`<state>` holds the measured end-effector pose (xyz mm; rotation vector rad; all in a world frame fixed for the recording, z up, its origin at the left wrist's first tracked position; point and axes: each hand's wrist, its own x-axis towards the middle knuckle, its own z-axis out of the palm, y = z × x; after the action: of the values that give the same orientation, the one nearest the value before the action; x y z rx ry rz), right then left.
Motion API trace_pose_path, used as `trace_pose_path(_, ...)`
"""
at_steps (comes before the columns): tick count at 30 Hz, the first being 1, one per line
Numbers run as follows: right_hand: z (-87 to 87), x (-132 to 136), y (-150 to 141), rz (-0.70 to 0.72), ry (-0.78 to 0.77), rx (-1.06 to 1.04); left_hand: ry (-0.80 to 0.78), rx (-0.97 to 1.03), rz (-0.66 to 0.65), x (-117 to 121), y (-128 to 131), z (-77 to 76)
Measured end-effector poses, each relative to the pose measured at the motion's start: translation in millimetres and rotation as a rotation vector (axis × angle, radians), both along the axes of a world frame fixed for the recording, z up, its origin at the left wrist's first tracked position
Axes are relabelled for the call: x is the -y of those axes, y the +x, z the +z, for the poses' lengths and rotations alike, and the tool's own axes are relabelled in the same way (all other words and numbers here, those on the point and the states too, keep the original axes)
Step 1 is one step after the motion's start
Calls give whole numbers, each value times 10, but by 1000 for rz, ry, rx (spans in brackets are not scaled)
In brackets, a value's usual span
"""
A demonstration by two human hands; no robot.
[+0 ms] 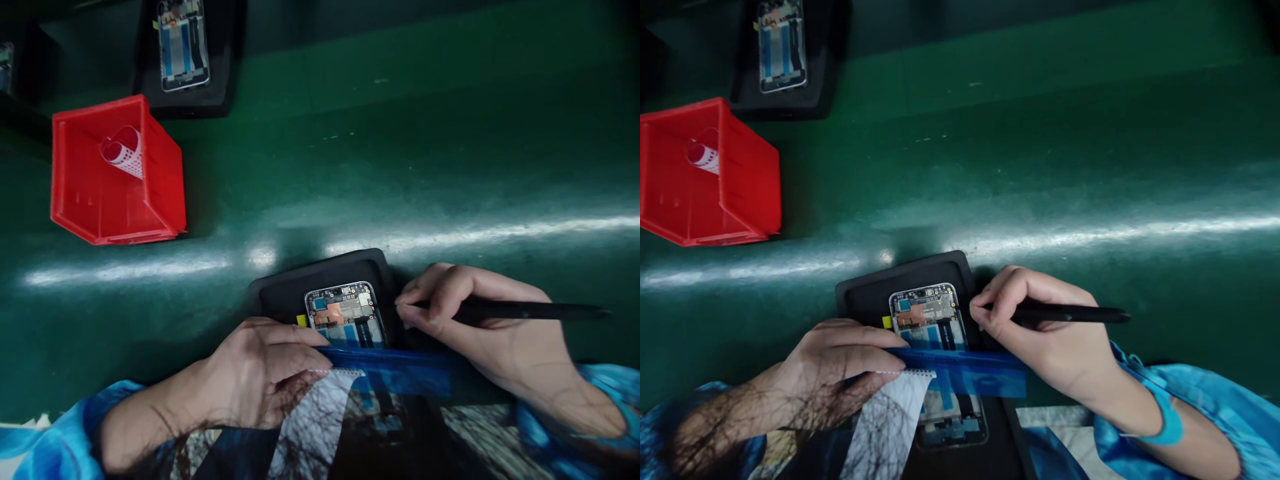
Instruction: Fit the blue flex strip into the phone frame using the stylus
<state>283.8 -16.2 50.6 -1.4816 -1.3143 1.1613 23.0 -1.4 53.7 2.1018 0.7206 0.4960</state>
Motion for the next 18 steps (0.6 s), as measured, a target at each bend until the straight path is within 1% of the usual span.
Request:
trace_pose_path(6,1,-16,3,26,5,3,13,-1,-2,-4,-5,1)
trace_pose_path(11,-4,-5,-19,58,49,48,1,11,-3,2,9,-1)
trace_pose_path(16,-36,30,22,104,102,91,36,19,-5,0,8,5)
trace_pose_path(18,-30,36,33,139,136,109,21,18,-9,2,4,8)
